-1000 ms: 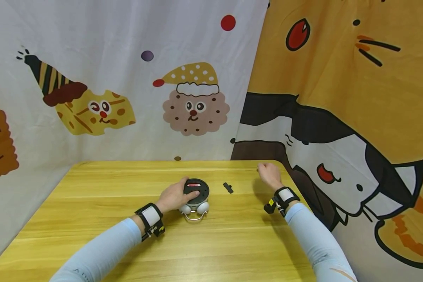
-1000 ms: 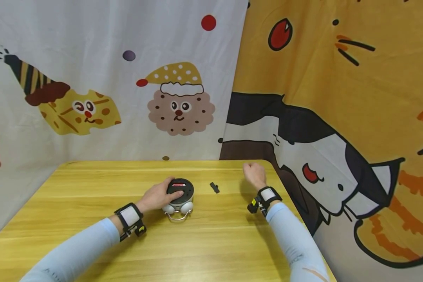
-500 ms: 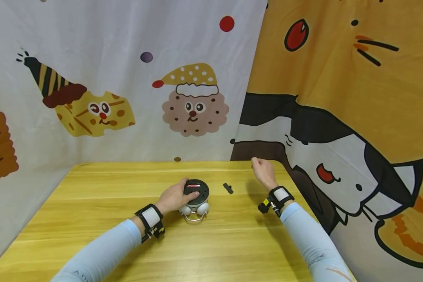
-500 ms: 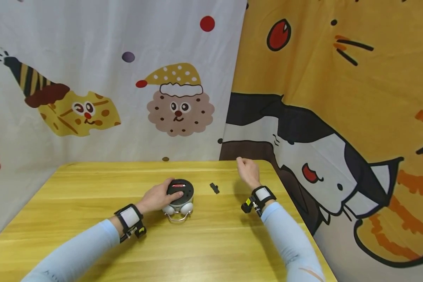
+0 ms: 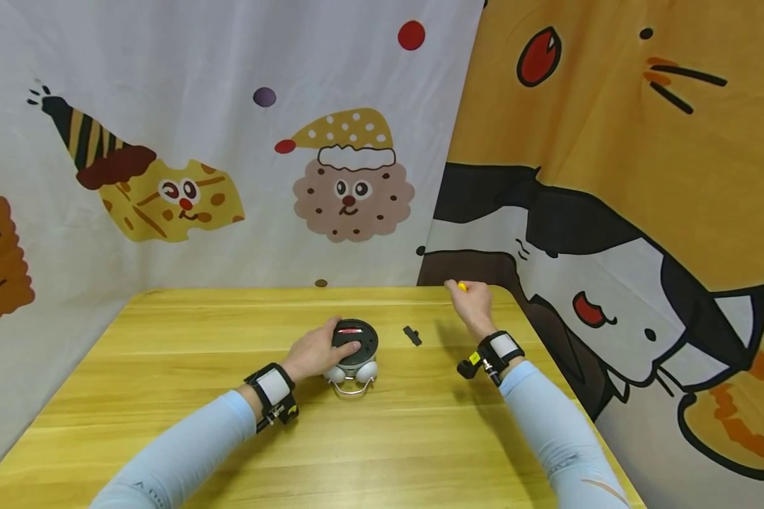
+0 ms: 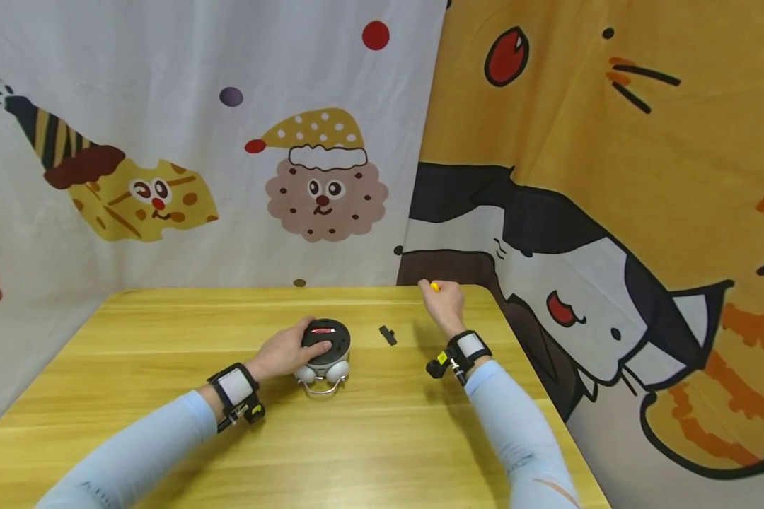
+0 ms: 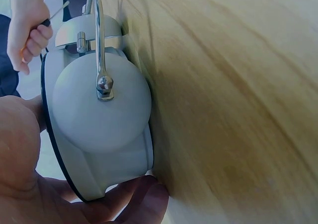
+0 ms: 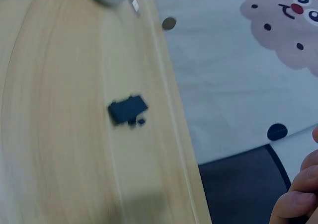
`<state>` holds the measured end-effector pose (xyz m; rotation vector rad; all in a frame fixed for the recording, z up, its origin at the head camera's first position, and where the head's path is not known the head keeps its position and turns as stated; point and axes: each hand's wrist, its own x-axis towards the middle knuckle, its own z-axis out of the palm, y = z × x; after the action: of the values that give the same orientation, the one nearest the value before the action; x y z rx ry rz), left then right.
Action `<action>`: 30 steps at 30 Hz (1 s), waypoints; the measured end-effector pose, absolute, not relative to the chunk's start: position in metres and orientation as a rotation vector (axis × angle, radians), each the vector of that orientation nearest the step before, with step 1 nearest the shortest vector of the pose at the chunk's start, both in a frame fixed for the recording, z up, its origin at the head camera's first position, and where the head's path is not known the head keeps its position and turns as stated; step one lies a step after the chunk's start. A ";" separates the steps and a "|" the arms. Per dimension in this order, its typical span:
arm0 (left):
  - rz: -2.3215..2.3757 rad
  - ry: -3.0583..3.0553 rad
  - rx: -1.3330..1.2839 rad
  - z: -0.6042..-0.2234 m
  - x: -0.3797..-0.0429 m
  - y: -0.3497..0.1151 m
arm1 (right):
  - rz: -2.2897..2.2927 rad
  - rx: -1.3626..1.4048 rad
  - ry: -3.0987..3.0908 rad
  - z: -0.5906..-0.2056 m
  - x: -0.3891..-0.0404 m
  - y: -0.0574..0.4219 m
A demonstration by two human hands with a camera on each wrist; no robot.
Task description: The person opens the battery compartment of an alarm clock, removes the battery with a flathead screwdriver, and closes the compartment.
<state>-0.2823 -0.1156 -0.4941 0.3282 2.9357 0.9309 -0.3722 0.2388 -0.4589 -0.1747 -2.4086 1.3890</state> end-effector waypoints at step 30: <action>0.917 2.939 0.329 -0.490 -0.280 -0.116 | 2.057 0.040 -1.903 -0.440 -0.366 0.190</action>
<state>-0.2799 -0.1158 -0.4904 0.3292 2.9394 0.9169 -0.3655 0.1902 -0.4405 0.0397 -1.9032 2.0566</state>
